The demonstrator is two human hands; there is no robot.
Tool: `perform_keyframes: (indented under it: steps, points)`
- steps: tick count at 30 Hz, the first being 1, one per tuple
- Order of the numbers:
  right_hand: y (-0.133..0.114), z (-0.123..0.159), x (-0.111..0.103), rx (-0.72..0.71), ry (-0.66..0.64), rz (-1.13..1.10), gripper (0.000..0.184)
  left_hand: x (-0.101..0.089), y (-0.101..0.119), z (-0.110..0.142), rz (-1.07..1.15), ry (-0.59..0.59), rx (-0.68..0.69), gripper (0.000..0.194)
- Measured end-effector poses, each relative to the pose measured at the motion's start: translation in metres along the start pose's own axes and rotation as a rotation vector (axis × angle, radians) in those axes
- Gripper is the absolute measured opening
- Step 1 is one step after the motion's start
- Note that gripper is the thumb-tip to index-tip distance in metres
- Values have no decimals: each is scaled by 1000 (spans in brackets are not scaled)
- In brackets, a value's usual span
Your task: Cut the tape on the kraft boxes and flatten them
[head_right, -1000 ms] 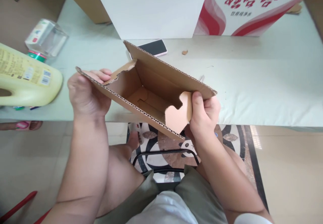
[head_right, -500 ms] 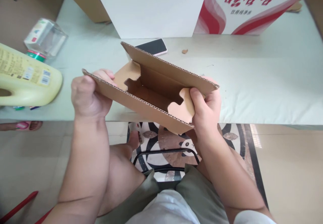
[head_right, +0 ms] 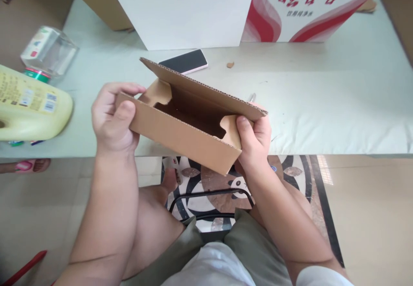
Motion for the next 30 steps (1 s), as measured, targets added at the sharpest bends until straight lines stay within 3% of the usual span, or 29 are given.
perform_keyframes:
  steps: [5, 9, 13, 17, 25, 30]
  points:
    - [-3, -1, 4, -220, -135, -299, 38, -5, -6, -1, 28, -58, -47, 39]
    - [0, -7, -2, -329, -161, -202, 31, -8, -9, -2, 62, -103, -30, 38]
    - [0, -8, -5, -302, -122, -92, 28, -8, -7, -2, 53, -107, 24, 39]
    - [-2, -6, -5, -281, -87, 13, 17, -5, -4, 0, 8, -115, -27, 20]
    - [-2, -2, -6, -298, -126, 155, 23, 1, 6, 2, -136, -61, -81, 15]
    - [-3, 0, -4, -302, -154, 157, 35, 0, 4, 2, -95, -11, -81, 10]
Point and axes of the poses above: each hand's wrist, its own z-axis away from the middle knuckle, its own x-axis out of the palm, y = z × x, the point moved 2 cm from there along -z, towards the middle knuckle, and after that the axes turned 9 degrees about z, right-handed, at the moved point
